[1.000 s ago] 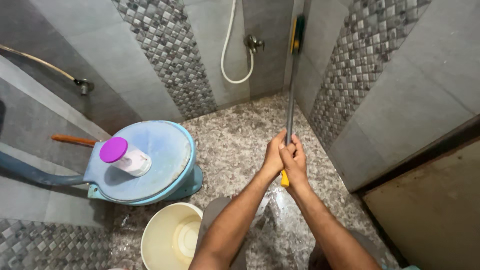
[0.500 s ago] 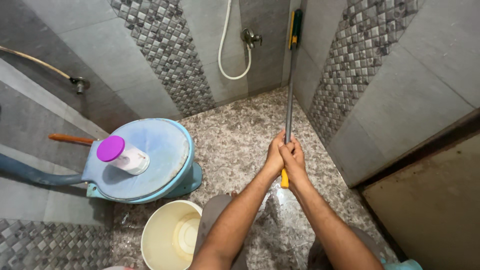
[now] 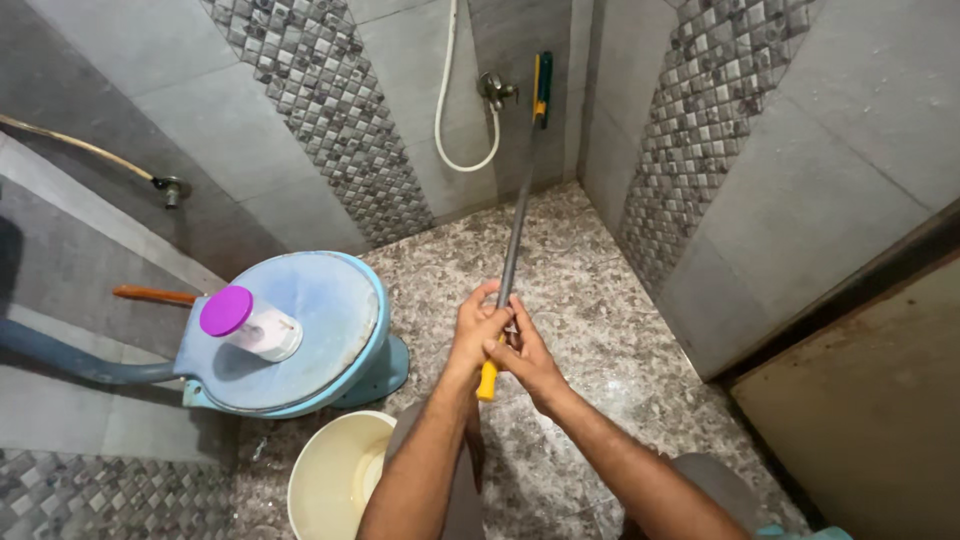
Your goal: The person mixes cleaning powder from a container into a jar, pours the mixture onto a bathroom floor, and then uses a squeegee to scrub and spread water across the tiles while rinsing them with water from a bucket and a mug.
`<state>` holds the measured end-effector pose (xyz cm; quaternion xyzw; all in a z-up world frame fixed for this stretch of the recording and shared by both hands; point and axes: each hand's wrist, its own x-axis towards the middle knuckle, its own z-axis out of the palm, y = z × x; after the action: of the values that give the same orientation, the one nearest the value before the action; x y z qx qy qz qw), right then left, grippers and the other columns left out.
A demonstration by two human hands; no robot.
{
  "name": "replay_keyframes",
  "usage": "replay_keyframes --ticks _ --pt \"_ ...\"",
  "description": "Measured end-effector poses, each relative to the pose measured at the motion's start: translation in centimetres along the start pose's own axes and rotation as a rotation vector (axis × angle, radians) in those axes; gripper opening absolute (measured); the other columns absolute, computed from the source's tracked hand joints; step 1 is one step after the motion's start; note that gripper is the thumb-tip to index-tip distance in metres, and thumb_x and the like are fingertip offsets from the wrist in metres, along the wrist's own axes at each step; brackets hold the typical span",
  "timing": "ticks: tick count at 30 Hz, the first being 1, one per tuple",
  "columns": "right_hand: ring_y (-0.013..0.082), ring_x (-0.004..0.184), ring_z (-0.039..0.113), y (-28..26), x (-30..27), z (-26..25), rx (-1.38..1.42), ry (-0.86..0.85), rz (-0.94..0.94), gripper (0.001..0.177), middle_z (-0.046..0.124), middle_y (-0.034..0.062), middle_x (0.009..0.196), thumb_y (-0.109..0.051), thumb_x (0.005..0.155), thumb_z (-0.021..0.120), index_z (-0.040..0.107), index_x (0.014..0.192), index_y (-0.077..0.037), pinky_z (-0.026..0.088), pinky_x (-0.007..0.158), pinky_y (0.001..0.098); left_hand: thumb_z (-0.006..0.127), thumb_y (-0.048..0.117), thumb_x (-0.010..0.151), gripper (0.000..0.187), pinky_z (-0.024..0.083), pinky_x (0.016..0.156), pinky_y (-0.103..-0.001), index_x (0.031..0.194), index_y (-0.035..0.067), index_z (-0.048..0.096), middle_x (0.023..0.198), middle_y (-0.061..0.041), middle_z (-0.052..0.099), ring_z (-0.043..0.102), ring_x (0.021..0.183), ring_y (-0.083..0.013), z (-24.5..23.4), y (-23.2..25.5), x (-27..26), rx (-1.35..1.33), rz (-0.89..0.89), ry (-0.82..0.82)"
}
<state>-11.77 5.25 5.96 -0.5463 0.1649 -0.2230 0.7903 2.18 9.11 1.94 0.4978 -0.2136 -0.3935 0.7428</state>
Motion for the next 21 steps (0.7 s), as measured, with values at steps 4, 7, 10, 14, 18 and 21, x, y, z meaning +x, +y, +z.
replay_keyframes --ticks 4,7,10,14,18,21 --pt "0.0235 0.116 0.059 1.4 2.0 -1.8 -0.098 0.202 0.079 0.110 0.054 0.0143 0.132 -0.025 0.074 0.083 0.020 0.163 -0.015 0.058 0.096 0.0366 0.063 -0.002 0.089 0.057 0.053 0.047 -0.029 0.142 0.005 0.044 0.082 -0.005 0.069 0.065 0.058 -0.0133 0.6 -4.6 4.1 0.042 -0.047 0.007" --pt "0.0218 0.120 0.058 1.5 3.9 -5.2 0.059 0.208 -0.148 0.100 0.057 0.0152 0.134 -0.023 0.080 0.084 0.029 0.162 -0.003 0.052 0.101 0.0324 0.066 0.000 0.090 0.056 0.051 0.046 -0.030 0.142 0.003 0.046 0.076 -0.009 0.067 0.064 0.056 -0.0159 3.0 -8.5 8.2 0.055 -0.047 -0.051" --pt "0.0221 0.118 0.060 1.9 4.2 -6.5 0.088 0.270 -0.126 0.102 0.060 0.0145 0.131 -0.021 0.076 0.085 0.026 0.158 -0.004 0.052 0.097 0.0335 0.065 -0.002 0.088 0.054 0.055 0.052 -0.030 0.139 0.002 0.046 0.080 -0.007 0.069 0.068 0.063 -0.0157 4.8 -10.0 9.5 0.068 0.028 -0.050" --pt "0.0228 0.117 0.060 2.0 2.6 -4.9 -0.025 0.258 -0.150 0.105 0.060 0.0172 0.131 -0.023 0.077 0.086 0.027 0.162 -0.002 0.053 0.096 0.0339 0.066 -0.001 0.088 0.053 0.051 0.050 -0.027 0.139 0.002 0.049 0.078 -0.006 0.068 0.064 0.061 -0.0132 3.9 -8.3 5.4 0.024 -0.002 0.026" --pt "0.0213 0.121 0.058 2.5 -0.2 -1.9 -0.091 0.164 -0.120 0.117 0.056 0.0141 0.136 -0.021 0.072 0.089 0.017 0.163 -0.005 0.052 0.099 0.0335 0.064 0.000 0.090 0.053 0.048 0.049 -0.027 0.140 0.002 0.050 0.077 -0.006 0.066 0.061 0.058 -0.0117 2.0 -5.6 0.7 0.095 0.030 0.078" --pt "0.0207 0.124 0.057 3.5 1.1 -2.4 -0.044 0.149 -0.160 0.118 0.055 0.0133 0.138 -0.023 0.073 0.089 0.015 0.163 -0.005 0.051 0.101 0.0331 0.066 0.001 0.090 0.055 0.049 0.050 -0.026 0.142 0.004 0.048 0.081 -0.005 0.069 0.062 0.060 -0.0115 1.8 -5.2 1.9 0.103 0.016 0.064"
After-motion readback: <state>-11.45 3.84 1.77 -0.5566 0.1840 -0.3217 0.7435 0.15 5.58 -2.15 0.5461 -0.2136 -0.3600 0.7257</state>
